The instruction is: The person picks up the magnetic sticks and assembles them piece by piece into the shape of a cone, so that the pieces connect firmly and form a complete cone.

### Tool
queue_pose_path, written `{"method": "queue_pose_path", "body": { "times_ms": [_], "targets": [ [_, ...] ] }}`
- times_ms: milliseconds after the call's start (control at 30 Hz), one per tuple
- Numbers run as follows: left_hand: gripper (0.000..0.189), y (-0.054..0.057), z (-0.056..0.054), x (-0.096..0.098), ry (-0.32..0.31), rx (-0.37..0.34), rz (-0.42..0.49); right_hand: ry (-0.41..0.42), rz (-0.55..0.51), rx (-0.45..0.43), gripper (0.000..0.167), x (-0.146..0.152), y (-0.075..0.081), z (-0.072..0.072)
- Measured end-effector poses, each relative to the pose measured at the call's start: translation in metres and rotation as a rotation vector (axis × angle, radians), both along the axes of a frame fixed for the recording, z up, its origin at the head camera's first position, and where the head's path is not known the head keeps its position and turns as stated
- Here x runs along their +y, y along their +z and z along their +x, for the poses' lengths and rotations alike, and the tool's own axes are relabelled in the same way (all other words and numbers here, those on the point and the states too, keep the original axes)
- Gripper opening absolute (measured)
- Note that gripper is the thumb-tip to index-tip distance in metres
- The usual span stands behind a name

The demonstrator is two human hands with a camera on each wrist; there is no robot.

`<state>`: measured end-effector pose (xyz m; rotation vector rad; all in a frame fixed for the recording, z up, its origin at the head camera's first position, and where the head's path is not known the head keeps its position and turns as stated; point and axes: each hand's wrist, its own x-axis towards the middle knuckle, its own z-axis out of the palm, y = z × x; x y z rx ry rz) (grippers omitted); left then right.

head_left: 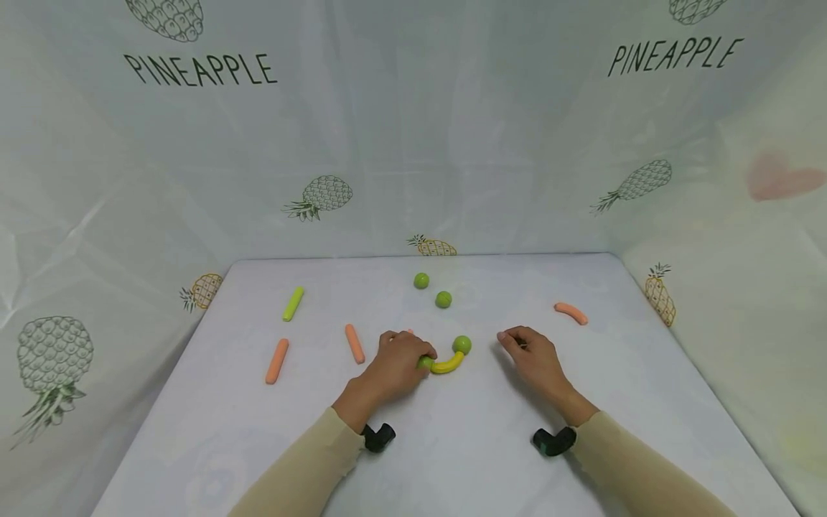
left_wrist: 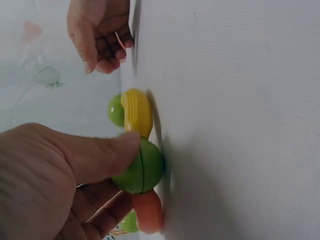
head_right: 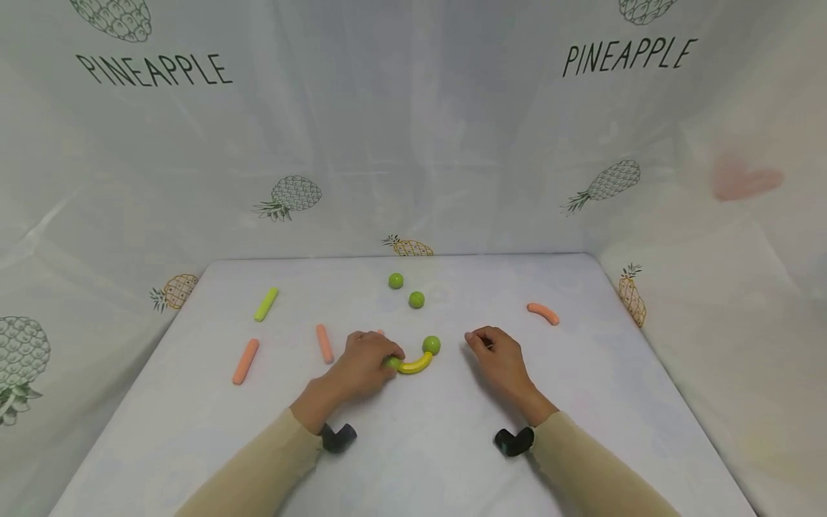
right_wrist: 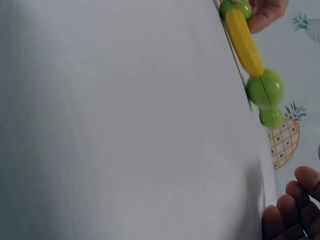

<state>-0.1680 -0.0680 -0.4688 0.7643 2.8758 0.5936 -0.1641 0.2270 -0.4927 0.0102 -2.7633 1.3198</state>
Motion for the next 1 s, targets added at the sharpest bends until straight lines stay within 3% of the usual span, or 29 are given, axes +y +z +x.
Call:
{"method": "queue_pose_path", "body": {
  "times_ms": [167, 333, 433, 567, 733, 1000],
  "targets": [
    [0.031, -0.002, -0.001, 0.001, 0.022, 0.058, 0.002, -0.021, 0.013, 0.016, 0.041, 0.013, 0.0, -0.004],
    [0.037, -0.008, 0.001, 0.005, 0.071, 0.061, 0.086, -0.049, 0.022, 0.032, 0.044, 0.027, 0.001, -0.008],
    [0.031, -0.013, 0.001, 0.007, 0.088, 0.054, 0.152, -0.072, 0.035, 0.041, 0.045, 0.036, 0.002, -0.011],
    [0.022, -0.02, 0.0, 0.012, 0.095, 0.058, 0.176, -0.103, 0.056, 0.065, 0.044, 0.046, 0.003, -0.014],
    [0.032, -0.024, -0.004, 0.016, 0.08, 0.043, 0.173, -0.138, 0.069, 0.109, 0.041, 0.055, 0.006, -0.018],
    [0.021, -0.025, -0.006, 0.015, 0.054, 0.082, 0.114, -0.205, 0.042, 0.08, 0.052, 0.07, 0.015, -0.024]
  ]
}}
